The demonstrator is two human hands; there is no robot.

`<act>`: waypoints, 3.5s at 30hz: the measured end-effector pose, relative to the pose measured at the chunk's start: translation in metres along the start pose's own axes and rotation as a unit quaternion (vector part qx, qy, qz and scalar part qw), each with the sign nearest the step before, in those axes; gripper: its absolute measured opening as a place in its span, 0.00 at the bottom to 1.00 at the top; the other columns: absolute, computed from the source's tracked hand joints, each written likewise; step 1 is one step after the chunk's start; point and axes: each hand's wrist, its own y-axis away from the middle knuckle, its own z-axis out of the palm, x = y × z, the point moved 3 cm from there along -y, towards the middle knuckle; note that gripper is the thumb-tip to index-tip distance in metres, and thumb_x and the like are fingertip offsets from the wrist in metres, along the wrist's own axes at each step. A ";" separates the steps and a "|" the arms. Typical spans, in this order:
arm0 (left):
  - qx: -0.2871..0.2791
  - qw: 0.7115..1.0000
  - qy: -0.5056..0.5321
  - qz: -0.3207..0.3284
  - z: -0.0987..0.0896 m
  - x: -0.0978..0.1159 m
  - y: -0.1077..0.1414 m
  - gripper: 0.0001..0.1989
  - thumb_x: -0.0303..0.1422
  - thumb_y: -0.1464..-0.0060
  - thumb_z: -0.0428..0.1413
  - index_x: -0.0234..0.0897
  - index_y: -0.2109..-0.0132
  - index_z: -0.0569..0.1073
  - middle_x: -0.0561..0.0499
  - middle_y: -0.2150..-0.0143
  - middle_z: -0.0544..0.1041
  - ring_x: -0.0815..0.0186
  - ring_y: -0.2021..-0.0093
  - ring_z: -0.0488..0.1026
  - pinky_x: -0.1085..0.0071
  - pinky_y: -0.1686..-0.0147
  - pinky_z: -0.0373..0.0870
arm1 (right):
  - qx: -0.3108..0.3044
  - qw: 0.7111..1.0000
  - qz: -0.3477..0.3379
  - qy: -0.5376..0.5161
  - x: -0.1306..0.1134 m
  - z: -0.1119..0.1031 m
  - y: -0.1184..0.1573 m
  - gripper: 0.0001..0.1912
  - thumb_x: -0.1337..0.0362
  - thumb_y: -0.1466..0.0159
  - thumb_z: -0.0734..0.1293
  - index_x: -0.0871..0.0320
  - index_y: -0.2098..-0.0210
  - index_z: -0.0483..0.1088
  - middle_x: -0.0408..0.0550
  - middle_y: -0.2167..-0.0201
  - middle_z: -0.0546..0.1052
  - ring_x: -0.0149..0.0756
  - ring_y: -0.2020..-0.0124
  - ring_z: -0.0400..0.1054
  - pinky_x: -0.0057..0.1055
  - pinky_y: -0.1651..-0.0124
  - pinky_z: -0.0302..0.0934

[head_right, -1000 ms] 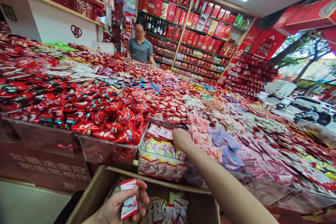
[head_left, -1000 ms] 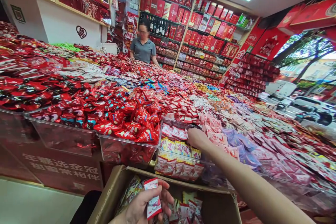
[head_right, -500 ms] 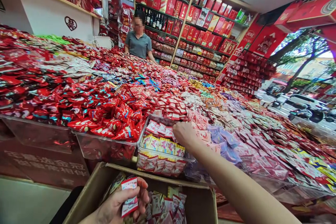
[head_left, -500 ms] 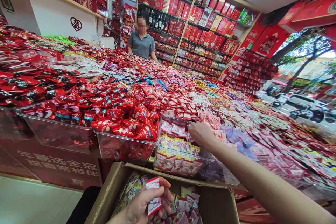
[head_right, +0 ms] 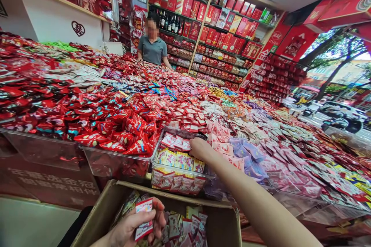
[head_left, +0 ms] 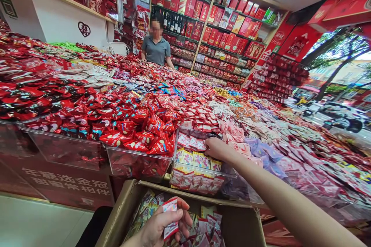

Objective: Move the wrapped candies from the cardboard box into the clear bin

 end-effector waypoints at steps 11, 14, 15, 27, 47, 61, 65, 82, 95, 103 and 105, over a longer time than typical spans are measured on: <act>0.009 1.000 -0.001 0.004 0.001 0.000 0.000 0.06 0.30 0.51 0.52 0.32 0.65 0.67 0.46 0.72 0.73 0.67 0.76 0.71 0.78 0.80 0.56 | 0.004 0.999 0.026 -0.037 0.000 0.004 -0.006 0.10 0.67 0.49 0.61 0.63 0.69 0.70 0.53 0.66 0.73 0.37 0.65 0.66 0.26 0.67 0.54; 0.008 1.000 -0.004 -0.001 0.001 0.000 0.000 0.06 0.30 0.51 0.52 0.32 0.65 0.67 0.46 0.72 0.73 0.67 0.76 0.70 0.77 0.80 0.56 | 0.013 0.998 0.053 -0.042 0.001 0.002 -0.007 0.11 0.68 0.48 0.60 0.63 0.69 0.70 0.54 0.66 0.74 0.39 0.66 0.67 0.27 0.69 0.54; 0.008 1.000 -0.005 -0.003 0.001 0.000 0.000 0.06 0.30 0.51 0.52 0.32 0.64 0.67 0.46 0.72 0.73 0.67 0.76 0.70 0.77 0.80 0.56 | 0.017 0.997 0.063 -0.044 0.001 0.001 -0.007 0.11 0.68 0.48 0.59 0.63 0.69 0.71 0.55 0.67 0.74 0.39 0.66 0.67 0.27 0.69 0.53; 0.004 1.000 -0.012 -0.006 -0.001 -0.002 -0.002 0.07 0.31 0.52 0.53 0.32 0.65 0.66 0.45 0.71 0.74 0.67 0.75 0.71 0.77 0.80 0.56 | 0.086 0.980 0.156 -0.090 0.017 -0.037 0.003 0.12 0.64 0.48 0.57 0.62 0.73 0.69 0.52 0.74 0.74 0.35 0.74 0.66 0.26 0.77 0.48; -0.083 0.990 0.108 0.026 0.000 0.008 0.007 0.24 0.45 0.65 0.61 0.34 0.62 0.72 0.50 0.75 0.72 0.69 0.76 0.69 0.75 0.75 0.62 | 0.265 0.909 -0.319 -0.033 -0.131 -0.046 0.116 0.06 0.68 0.43 0.58 0.58 0.76 0.60 0.43 0.79 0.66 0.31 0.79 0.58 0.28 0.78 0.45; 0.022 0.998 0.059 0.010 -0.001 0.011 0.002 0.09 0.33 0.52 0.54 0.33 0.63 0.69 0.46 0.70 0.74 0.66 0.78 0.71 0.75 0.80 0.59 | -0.010 0.991 0.116 -0.068 -0.008 -0.031 0.013 0.11 0.61 0.45 0.61 0.62 0.72 0.71 0.55 0.69 0.74 0.39 0.67 0.68 0.27 0.70 0.55; 0.021 0.998 0.048 0.016 -0.003 0.010 0.001 0.09 0.31 0.52 0.53 0.32 0.62 0.69 0.46 0.70 0.74 0.66 0.78 0.71 0.76 0.81 0.59 | -0.023 0.990 0.126 -0.059 -0.008 -0.009 0.002 0.14 0.59 0.47 0.62 0.63 0.68 0.71 0.57 0.67 0.74 0.41 0.66 0.68 0.28 0.70 0.57; -0.004 0.999 0.034 -0.007 -0.004 0.007 0.001 0.07 0.32 0.52 0.53 0.34 0.64 0.66 0.46 0.70 0.74 0.60 0.76 0.74 0.77 0.83 0.56 | -0.021 0.984 0.139 -0.111 -0.003 0.010 -0.004 0.11 0.65 0.50 0.61 0.63 0.71 0.72 0.53 0.70 0.75 0.37 0.68 0.69 0.24 0.72 0.55; -0.013 0.999 0.052 -0.002 -0.002 0.003 0.000 0.09 0.34 0.54 0.57 0.33 0.74 0.66 0.50 0.82 0.71 0.58 0.71 0.74 0.73 0.75 0.63 | 0.035 0.984 0.130 -0.117 0.010 -0.047 0.030 0.08 0.66 0.49 0.59 0.60 0.79 0.68 0.48 0.78 0.73 0.34 0.76 0.65 0.25 0.77 0.47; -0.045 0.989 0.124 -0.072 0.002 0.003 0.006 0.22 0.43 0.59 0.59 0.35 0.58 0.69 0.47 0.69 0.75 0.63 0.75 0.73 0.73 0.77 0.63 | 0.157 0.964 -0.120 -0.177 -0.099 -0.056 0.123 0.04 0.63 0.46 0.60 0.57 0.75 0.63 0.45 0.77 0.70 0.32 0.77 0.62 0.25 0.76 0.52; -0.046 0.984 0.146 -0.088 0.002 0.002 0.008 0.22 0.42 0.60 0.60 0.37 0.58 0.69 0.49 0.72 0.75 0.63 0.74 0.73 0.72 0.75 0.64 | 0.154 0.951 -0.230 -0.141 -0.132 -0.036 0.131 0.05 0.63 0.45 0.62 0.57 0.75 0.64 0.44 0.77 0.71 0.30 0.78 0.62 0.25 0.80 0.50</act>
